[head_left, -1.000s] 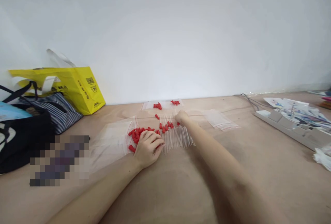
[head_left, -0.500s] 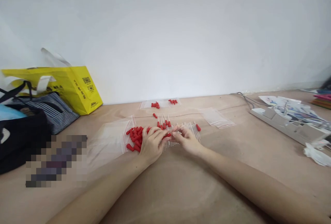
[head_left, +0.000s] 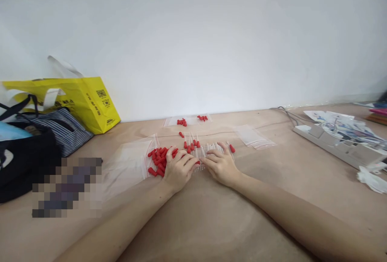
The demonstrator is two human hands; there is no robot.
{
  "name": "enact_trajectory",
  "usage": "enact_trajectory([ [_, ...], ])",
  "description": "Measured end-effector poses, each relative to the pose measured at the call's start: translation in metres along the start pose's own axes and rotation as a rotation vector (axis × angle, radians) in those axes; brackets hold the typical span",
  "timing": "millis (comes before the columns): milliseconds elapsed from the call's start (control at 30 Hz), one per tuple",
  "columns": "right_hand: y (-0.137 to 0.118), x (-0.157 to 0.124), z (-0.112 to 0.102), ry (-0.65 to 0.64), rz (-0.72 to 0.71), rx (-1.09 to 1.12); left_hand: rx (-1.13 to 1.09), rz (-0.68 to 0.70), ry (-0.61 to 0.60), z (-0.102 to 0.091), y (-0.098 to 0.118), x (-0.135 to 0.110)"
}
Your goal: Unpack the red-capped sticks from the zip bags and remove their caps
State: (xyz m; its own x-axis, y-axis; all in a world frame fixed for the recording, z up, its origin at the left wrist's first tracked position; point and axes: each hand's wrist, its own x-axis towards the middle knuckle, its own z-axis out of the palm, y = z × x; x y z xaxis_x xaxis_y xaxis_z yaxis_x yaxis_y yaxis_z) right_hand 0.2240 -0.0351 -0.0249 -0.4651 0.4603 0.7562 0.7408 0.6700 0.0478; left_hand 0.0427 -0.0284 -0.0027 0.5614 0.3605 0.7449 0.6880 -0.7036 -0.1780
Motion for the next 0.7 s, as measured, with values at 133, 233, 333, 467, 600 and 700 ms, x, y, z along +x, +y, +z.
enact_trajectory([
  [133, -0.004, -0.003, 0.003, 0.03, -0.016, -0.079, 0.024, 0.024, -0.078, -0.001, -0.001, 0.0],
  [233, -0.005, -0.005, 0.001, 0.07, -0.029, -0.087, 0.017, 0.056, -0.088, 0.0, 0.0, -0.002],
  [333, -0.006, -0.005, 0.001, 0.115, -0.041, -0.072, 0.012, 0.083, -0.064, 0.0, 0.001, -0.004],
  [467, -0.005, -0.006, 0.003, 0.139, -0.049, -0.055, 0.002, 0.099, -0.066, 0.001, 0.0, -0.006],
  [600, 0.0, -0.009, 0.002, 0.134, -0.017, -0.04, -0.01, 0.067, -0.129, -0.003, -0.006, -0.009],
  [700, 0.004, -0.011, -0.001, 0.146, 0.045, -0.034, -0.01, -0.012, -0.145, -0.007, -0.013, -0.013],
])
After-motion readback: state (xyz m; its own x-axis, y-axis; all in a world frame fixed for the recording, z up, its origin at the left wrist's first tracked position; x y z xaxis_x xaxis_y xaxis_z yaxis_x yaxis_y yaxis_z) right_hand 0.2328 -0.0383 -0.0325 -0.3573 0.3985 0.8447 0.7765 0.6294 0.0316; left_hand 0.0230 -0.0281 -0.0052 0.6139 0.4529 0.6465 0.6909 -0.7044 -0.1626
